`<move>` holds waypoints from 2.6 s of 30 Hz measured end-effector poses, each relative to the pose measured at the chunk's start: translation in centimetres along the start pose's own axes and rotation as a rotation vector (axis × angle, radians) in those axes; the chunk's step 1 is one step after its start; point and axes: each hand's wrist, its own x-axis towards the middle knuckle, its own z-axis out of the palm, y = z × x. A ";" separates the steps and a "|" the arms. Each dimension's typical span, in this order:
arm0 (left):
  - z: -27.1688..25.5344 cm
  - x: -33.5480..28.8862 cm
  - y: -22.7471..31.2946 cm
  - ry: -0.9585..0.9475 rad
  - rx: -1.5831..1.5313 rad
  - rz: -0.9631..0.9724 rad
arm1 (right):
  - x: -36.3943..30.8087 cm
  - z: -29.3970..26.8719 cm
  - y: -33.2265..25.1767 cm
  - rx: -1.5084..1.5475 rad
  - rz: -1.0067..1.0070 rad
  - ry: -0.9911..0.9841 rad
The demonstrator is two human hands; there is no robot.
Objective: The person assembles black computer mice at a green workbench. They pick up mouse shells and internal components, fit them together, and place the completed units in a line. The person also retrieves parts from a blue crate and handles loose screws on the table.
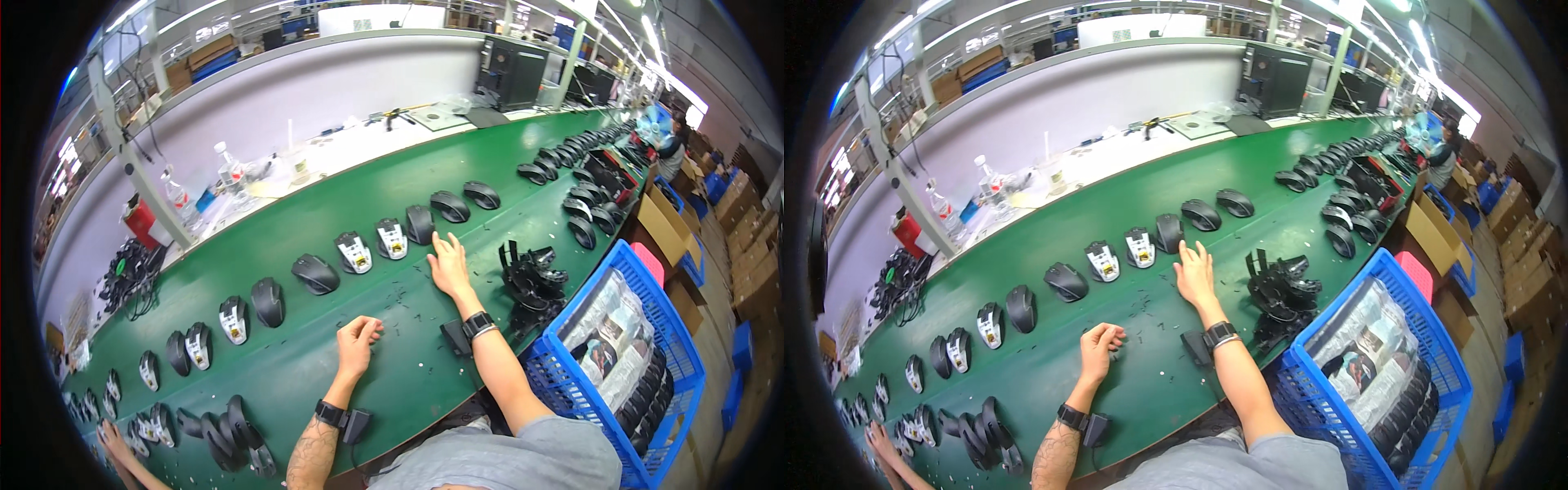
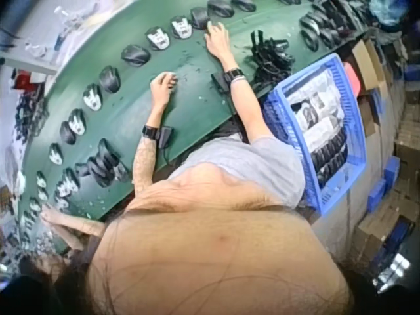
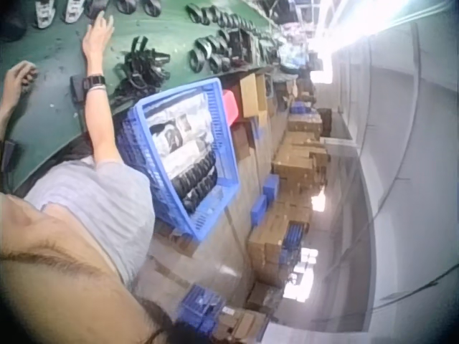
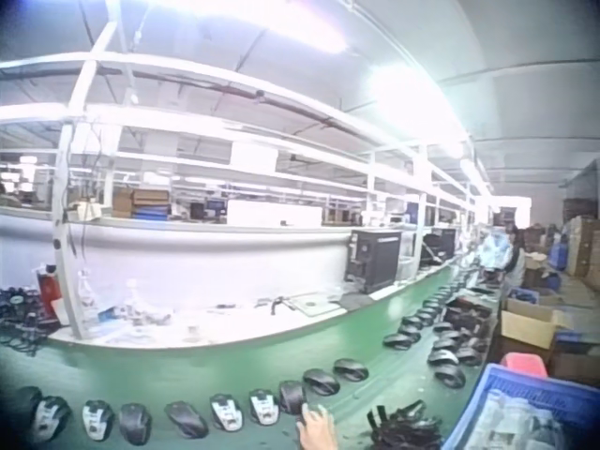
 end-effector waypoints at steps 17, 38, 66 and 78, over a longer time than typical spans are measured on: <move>-0.1 0.0 0.3 0.009 0.003 0.007 | -4.4 -13.4 -0.6 -0.540 0.438 -0.171; -0.7 -0.2 0.4 0.026 0.053 0.004 | -0.8 -17.1 -4.0 0.152 0.181 0.122; -1.5 2.0 4.2 0.433 -0.414 0.140 | -2.4 -5.4 -15.9 0.735 -0.342 -0.362; 1.7 9.4 7.4 0.091 -0.257 -0.096 | -0.4 -4.0 -10.2 0.859 -0.284 -0.014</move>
